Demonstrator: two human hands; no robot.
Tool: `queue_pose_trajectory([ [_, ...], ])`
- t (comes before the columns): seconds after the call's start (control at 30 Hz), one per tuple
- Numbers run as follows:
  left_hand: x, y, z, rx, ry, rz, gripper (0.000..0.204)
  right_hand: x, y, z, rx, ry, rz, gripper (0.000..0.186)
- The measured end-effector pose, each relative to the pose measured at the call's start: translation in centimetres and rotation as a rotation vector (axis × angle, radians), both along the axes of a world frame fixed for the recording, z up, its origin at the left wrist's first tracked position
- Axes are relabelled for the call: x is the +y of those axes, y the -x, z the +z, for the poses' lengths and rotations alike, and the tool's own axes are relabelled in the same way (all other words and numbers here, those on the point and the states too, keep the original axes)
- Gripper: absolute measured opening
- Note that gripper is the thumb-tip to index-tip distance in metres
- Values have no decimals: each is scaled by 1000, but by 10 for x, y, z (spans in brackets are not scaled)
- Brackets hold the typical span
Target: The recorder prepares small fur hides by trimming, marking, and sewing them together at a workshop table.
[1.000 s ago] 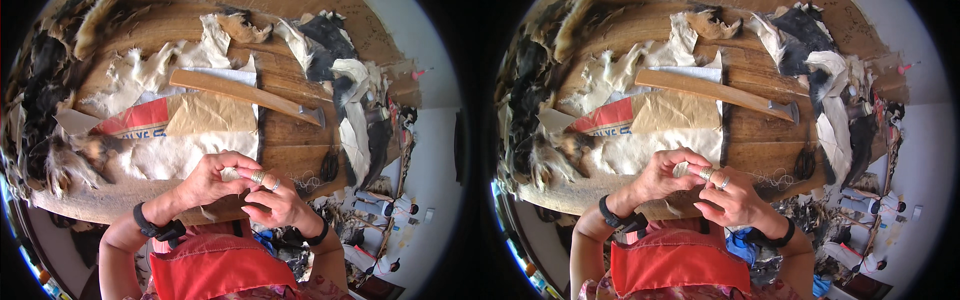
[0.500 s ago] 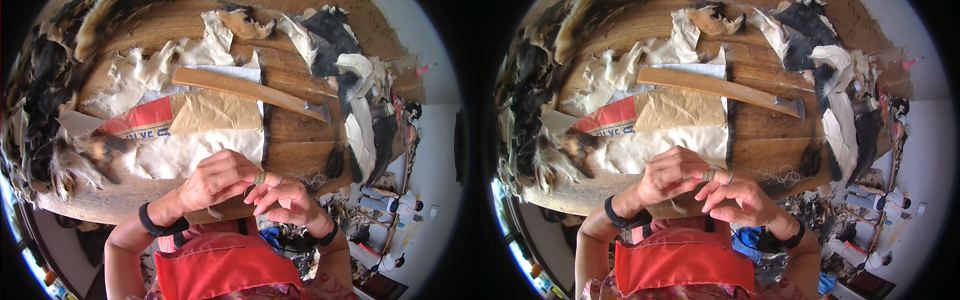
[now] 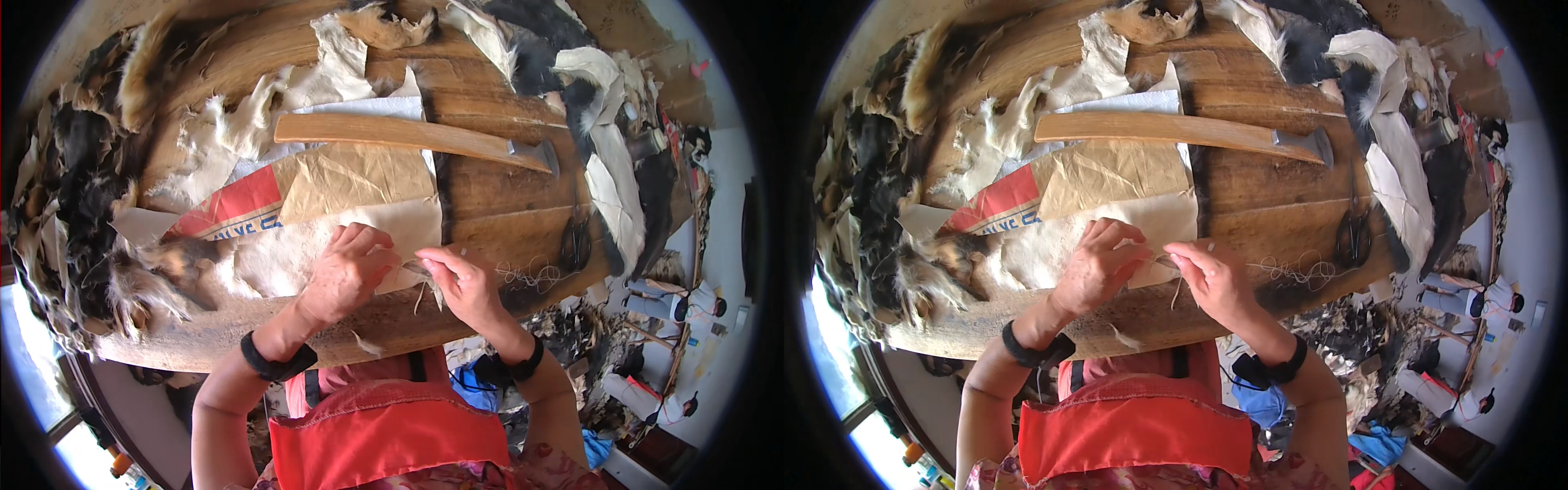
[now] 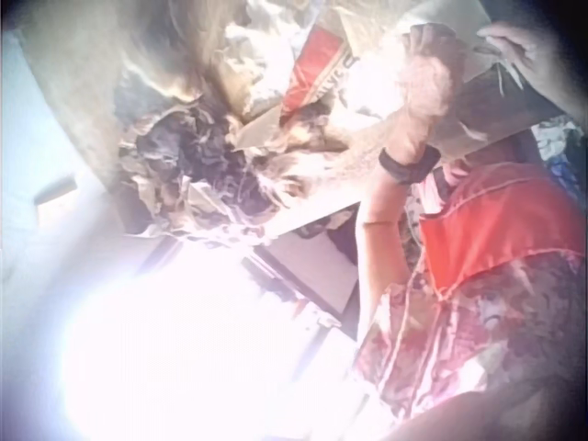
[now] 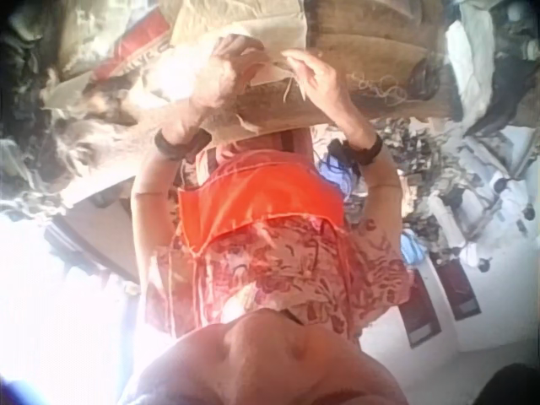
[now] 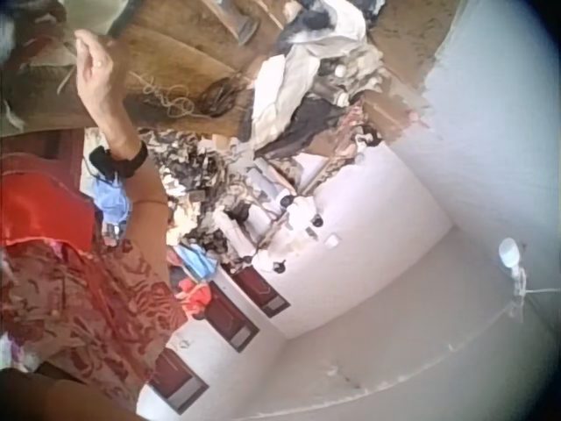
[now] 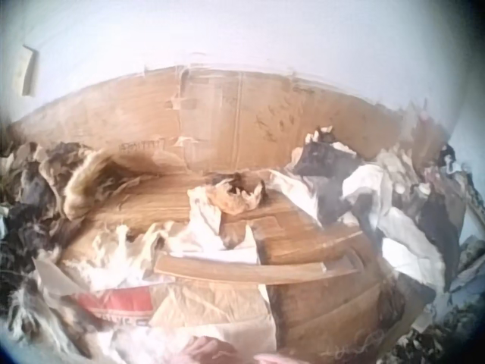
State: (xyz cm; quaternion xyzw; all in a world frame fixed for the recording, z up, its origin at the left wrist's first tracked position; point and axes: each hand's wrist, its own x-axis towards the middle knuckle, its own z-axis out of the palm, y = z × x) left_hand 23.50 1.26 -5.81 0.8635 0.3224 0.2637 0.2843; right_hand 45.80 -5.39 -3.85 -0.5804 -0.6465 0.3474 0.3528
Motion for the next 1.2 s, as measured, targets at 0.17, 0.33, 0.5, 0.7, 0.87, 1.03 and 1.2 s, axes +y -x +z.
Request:
queue_pose_trajectory([
  [0.17, 4, -7, -20, -67, 95, 8, 16, 14, 10, -4, -291, -300, 139, 31],
  [0.33, 7, -6, -24, -77, 177, -1, 12, 9, 9, -30, -427, -385, 223, 33],
  [0.5, 7, -5, -28, -79, 181, 8, 12, 17, 11, -30, -599, -698, 356, 20],
  [0.7, 4, -7, -29, -54, 88, 34, 16, 27, 9, -36, -609, -860, 456, 11],
  [0.87, 7, -10, -35, -54, 18, 1, 13, 8, 20, -26, -411, -918, 604, 11],
  [1.03, 8, -4, -30, -73, 56, 10, 11, -5, 21, -13, -501, -797, 315, 22],
  [1.2, 7, -7, -30, -109, 79, -13, 16, 13, 13, -28, -662, -758, 293, 17],
])
